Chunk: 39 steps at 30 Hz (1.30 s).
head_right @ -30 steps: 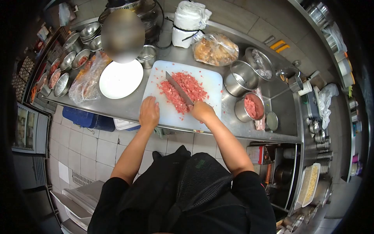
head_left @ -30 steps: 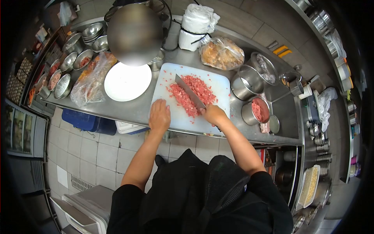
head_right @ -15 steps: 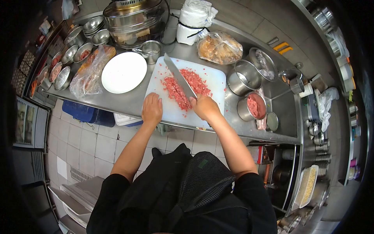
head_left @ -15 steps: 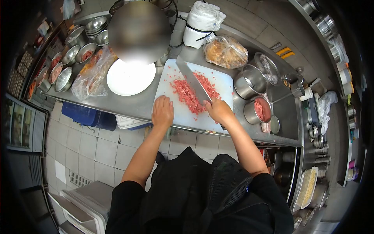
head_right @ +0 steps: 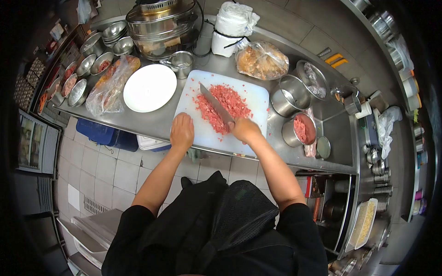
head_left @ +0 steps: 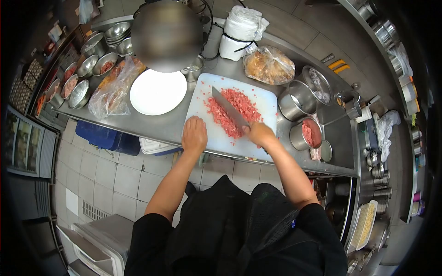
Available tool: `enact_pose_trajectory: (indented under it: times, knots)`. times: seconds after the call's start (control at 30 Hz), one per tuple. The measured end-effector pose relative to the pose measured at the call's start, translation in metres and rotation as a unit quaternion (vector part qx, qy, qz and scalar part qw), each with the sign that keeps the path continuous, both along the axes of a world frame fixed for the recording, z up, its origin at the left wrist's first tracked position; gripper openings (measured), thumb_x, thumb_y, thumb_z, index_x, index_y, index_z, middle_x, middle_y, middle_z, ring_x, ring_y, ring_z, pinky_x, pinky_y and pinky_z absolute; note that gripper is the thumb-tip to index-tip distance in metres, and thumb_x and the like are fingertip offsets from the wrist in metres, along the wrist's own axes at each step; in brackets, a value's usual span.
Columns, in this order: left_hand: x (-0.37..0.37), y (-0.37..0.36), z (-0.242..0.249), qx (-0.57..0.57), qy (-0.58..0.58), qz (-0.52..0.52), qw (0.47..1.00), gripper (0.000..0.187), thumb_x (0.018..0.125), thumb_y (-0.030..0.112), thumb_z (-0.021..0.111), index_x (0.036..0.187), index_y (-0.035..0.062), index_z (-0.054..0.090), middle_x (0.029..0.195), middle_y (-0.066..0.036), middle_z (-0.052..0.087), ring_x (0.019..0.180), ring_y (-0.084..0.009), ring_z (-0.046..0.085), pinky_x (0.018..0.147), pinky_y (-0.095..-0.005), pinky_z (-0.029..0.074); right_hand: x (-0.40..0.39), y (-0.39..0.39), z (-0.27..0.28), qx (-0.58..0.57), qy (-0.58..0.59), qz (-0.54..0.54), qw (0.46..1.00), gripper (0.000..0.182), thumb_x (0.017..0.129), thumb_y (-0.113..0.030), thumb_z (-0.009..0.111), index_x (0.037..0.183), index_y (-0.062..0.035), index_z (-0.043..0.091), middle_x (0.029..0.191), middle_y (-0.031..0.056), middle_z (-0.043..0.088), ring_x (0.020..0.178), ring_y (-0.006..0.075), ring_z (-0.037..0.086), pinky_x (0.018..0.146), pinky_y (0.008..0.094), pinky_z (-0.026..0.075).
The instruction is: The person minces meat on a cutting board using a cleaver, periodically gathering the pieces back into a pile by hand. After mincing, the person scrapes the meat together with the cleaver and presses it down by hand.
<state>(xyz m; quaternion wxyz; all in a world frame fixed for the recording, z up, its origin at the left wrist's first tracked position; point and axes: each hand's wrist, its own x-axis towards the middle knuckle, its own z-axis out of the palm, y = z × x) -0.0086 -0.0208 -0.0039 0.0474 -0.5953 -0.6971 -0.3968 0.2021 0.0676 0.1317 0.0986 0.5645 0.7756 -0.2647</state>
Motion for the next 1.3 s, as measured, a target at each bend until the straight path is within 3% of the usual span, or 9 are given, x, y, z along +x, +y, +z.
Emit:
enact_pose_trajectory:
  times: [0.1, 0.23, 0.4, 0.57, 0.77, 0.97, 1.07, 1.23, 1.3]
  knots:
    - [0.001, 0.003, -0.003, 0.029, 0.012, -0.001, 0.999, 0.013, 0.093, 0.009, 0.057, 0.103, 0.0011, 0.057, 0.112, -0.019, 0.058, 0.109, -0.0385, 0.054, 0.097, -0.0471, 0.043, -0.001, -0.008, 0.025, 0.067, 0.093, -0.039, 0.993, 0.045, 0.1, -0.038, 0.047, 0.105, 0.0027, 0.065, 0.074, 0.0187, 0.07, 0.055, 0.0298, 0.067, 0.064, 0.0435, 0.055]
    - [0.001, 0.002, 0.002, 0.021, 0.009, 0.0, 1.0, 0.013, 0.093, 0.009, 0.057, 0.103, 0.0014, 0.057, 0.111, -0.018, 0.057, 0.108, -0.0382, 0.054, 0.096, -0.0472, 0.043, -0.002, -0.008, -0.01, -0.005, -0.012, -0.024, 1.0, 0.042, 0.101, -0.036, 0.046, 0.106, 0.0022, 0.063, 0.072, 0.0184, 0.069, 0.054, 0.0289, 0.067, 0.065, 0.0438, 0.055]
    - [0.002, 0.003, -0.001, 0.025, 0.014, 0.007, 1.0, 0.013, 0.092, 0.01, 0.057, 0.102, 0.0014, 0.057, 0.112, -0.018, 0.057, 0.109, -0.0377, 0.054, 0.095, -0.0473, 0.043, 0.002, -0.01, 0.022, 0.049, 0.079, -0.051, 0.994, 0.049, 0.1, -0.041, 0.045, 0.103, 0.0037, 0.067, 0.075, 0.0203, 0.07, 0.056, 0.0308, 0.067, 0.068, 0.044, 0.055]
    - [0.0, 0.004, -0.001, 0.003, 0.005, -0.005, 1.0, 0.013, 0.093, 0.01, 0.057, 0.102, 0.0008, 0.057, 0.111, -0.018, 0.058, 0.109, -0.038, 0.054, 0.096, -0.0478, 0.043, 0.009, 0.0, -0.018, -0.003, 0.004, -0.03, 1.0, 0.047, 0.101, -0.039, 0.044, 0.1, 0.0026, 0.066, 0.075, 0.0218, 0.07, 0.058, 0.0323, 0.068, 0.069, 0.0452, 0.055]
    - [0.001, 0.003, 0.0, 0.031, 0.02, 0.005, 0.999, 0.013, 0.093, 0.01, 0.057, 0.102, 0.0008, 0.057, 0.112, -0.019, 0.057, 0.108, -0.0382, 0.054, 0.095, -0.0481, 0.043, -0.001, -0.023, -0.005, 0.07, 0.072, -0.009, 0.995, 0.048, 0.1, -0.04, 0.047, 0.11, 0.0025, 0.066, 0.082, 0.0223, 0.071, 0.059, 0.0319, 0.069, 0.07, 0.0448, 0.056]
    - [0.002, 0.002, -0.002, 0.039, 0.019, 0.012, 0.999, 0.012, 0.093, 0.01, 0.057, 0.101, 0.0017, 0.057, 0.11, -0.018, 0.058, 0.107, -0.0382, 0.054, 0.093, -0.0474, 0.044, -0.009, -0.015, 0.023, 0.019, 0.01, 0.002, 1.0, 0.048, 0.099, -0.041, 0.048, 0.119, 0.0003, 0.064, 0.086, 0.0218, 0.072, 0.071, 0.037, 0.07, 0.077, 0.0473, 0.054]
    - [0.002, 0.002, 0.001, 0.028, 0.008, 0.011, 0.999, 0.012, 0.092, 0.01, 0.058, 0.101, 0.0017, 0.057, 0.109, -0.017, 0.057, 0.106, -0.0378, 0.054, 0.093, -0.0468, 0.044, -0.001, -0.018, -0.021, 0.023, -0.004, 0.008, 1.0, 0.046, 0.099, -0.04, 0.048, 0.112, 0.0004, 0.065, 0.084, 0.0206, 0.072, 0.07, 0.0357, 0.07, 0.076, 0.0474, 0.054]
    - [0.0, 0.0, -0.007, -0.013, -0.001, 0.004, 1.0, 0.016, 0.092, 0.012, 0.059, 0.103, 0.0017, 0.056, 0.115, -0.018, 0.056, 0.114, -0.0371, 0.051, 0.101, -0.0468, 0.041, -0.004, -0.017, 0.017, 0.019, -0.013, 0.018, 1.0, 0.044, 0.1, -0.038, 0.047, 0.106, 0.0004, 0.066, 0.081, 0.0202, 0.071, 0.062, 0.0327, 0.069, 0.072, 0.0457, 0.055]
    - [0.001, 0.003, -0.009, -0.009, 0.001, 0.007, 1.0, 0.016, 0.092, 0.013, 0.059, 0.104, 0.0027, 0.056, 0.117, -0.019, 0.055, 0.116, -0.0372, 0.05, 0.102, -0.047, 0.04, -0.002, -0.017, 0.016, 0.084, 0.035, -0.02, 0.996, 0.044, 0.101, -0.042, 0.047, 0.112, -0.0037, 0.065, 0.079, 0.0209, 0.071, 0.078, 0.0322, 0.072, 0.082, 0.0452, 0.054]
